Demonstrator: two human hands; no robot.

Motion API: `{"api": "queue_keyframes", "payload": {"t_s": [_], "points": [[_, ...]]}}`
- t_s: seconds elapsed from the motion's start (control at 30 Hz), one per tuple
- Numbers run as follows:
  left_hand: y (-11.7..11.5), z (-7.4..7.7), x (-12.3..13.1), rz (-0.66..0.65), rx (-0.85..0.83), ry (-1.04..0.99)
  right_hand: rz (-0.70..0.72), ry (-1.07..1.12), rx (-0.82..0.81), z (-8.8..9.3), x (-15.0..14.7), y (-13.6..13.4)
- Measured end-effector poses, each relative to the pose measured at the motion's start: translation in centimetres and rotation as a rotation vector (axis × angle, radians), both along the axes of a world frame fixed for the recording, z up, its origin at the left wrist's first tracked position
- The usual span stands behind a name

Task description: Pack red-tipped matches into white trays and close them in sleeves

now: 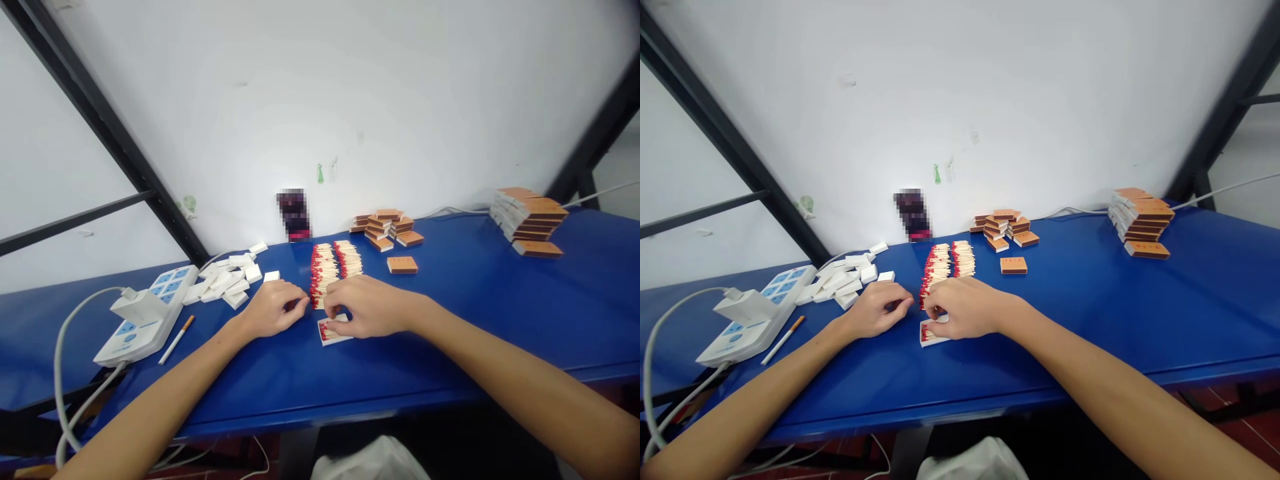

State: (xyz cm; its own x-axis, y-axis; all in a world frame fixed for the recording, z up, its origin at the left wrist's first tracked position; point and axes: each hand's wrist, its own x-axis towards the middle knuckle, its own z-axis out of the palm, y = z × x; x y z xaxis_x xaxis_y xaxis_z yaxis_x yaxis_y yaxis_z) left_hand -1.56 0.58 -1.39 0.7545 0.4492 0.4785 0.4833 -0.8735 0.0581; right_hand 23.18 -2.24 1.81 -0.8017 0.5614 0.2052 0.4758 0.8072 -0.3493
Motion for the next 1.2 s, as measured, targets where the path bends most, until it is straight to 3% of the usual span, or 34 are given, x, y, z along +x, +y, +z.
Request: {"api": "queue_keyframes", "payload": {"t_s": [0.17,0.4,0.73,1.2], "points": [[-1.3,1.1,0.6,-0.119,-0.088,-0.011,0.013,-0.037,-0.016,-0.5,-0.4,-0.1],[-1.8,1.4,0.6,-0.085,-0.263,0.145,0.017,-0.050,-0.058,-0.2,-0.4,-0.1],[-2.5,1.1,1.6,-0.028,-0.235,0.193,0.040,-0.064,-0.020,-0.1,-0.3,-0.2],[-2.3,0.6,1.1,-0.070,-0.259,0.174,0.067,-0.053,-0.078,-0.1,-0.4,-0.3]]}}
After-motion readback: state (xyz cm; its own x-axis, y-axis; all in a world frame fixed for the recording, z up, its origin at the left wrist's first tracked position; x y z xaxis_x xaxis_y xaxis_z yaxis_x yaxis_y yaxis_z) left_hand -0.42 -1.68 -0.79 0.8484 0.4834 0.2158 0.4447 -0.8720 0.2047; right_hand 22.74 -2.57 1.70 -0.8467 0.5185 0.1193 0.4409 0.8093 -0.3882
